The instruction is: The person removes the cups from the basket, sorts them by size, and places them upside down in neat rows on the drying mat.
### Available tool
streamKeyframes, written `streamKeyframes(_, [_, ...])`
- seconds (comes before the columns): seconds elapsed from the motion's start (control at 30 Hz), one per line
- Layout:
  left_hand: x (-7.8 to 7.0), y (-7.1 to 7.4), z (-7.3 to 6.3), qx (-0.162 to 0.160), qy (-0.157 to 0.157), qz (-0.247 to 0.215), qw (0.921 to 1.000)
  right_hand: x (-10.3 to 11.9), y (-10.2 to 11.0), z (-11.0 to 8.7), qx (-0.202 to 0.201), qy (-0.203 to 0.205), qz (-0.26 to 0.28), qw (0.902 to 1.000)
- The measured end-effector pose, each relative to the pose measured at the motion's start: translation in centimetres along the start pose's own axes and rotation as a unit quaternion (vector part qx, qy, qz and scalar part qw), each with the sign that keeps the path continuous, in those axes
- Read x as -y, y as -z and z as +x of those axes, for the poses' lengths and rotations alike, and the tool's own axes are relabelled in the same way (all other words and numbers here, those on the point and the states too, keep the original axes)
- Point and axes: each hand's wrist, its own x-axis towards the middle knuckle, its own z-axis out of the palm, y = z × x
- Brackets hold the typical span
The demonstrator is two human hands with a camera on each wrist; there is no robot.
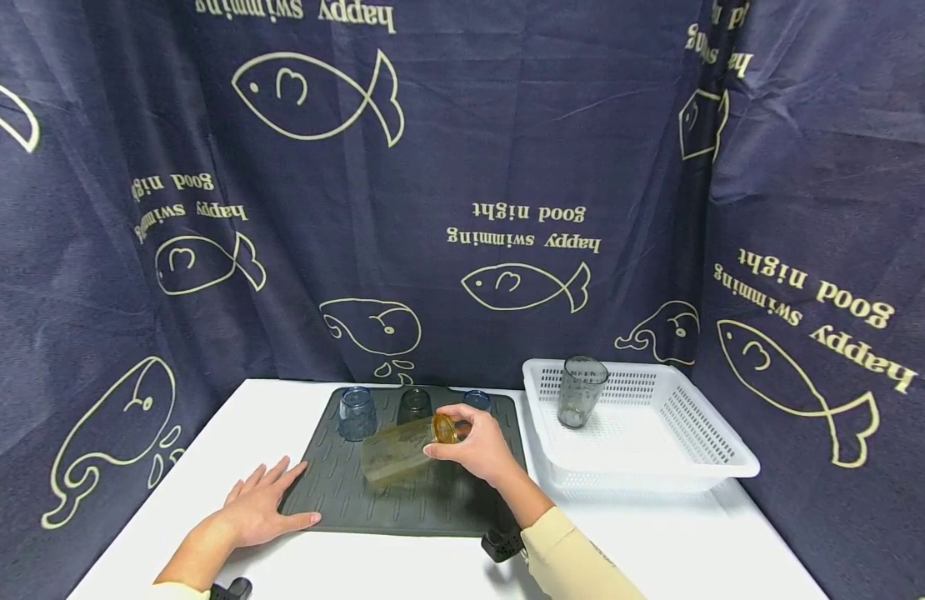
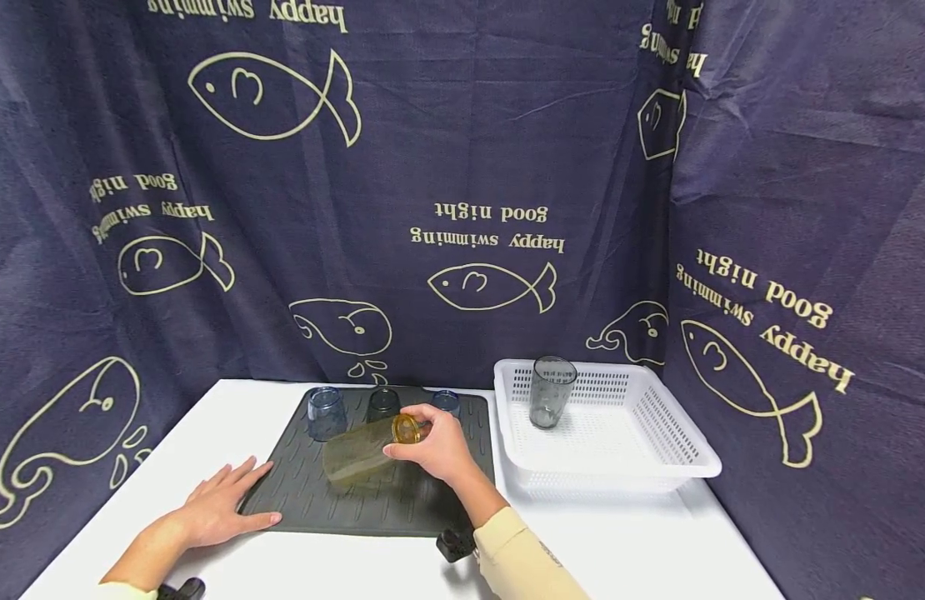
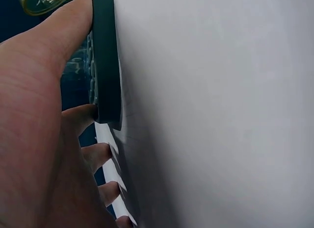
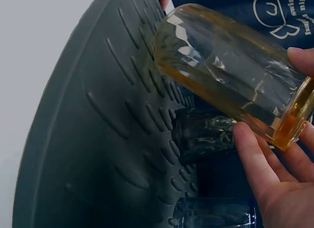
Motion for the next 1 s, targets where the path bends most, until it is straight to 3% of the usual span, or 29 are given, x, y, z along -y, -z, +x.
streamKeyframes(0.5, [-0.1,0.1,0.0,0.0,0.001,0.003,1.0,1.6,-1.5,1.5,-0.003,0.031,-0.024,0.9992])
streamKeyframes(1.0, [1.6,-1.6,0.6,-0.032,-0.017,-0.028,0.999,3.5,-3.8,3.0,0.0,0.046,-0.032,0.9984])
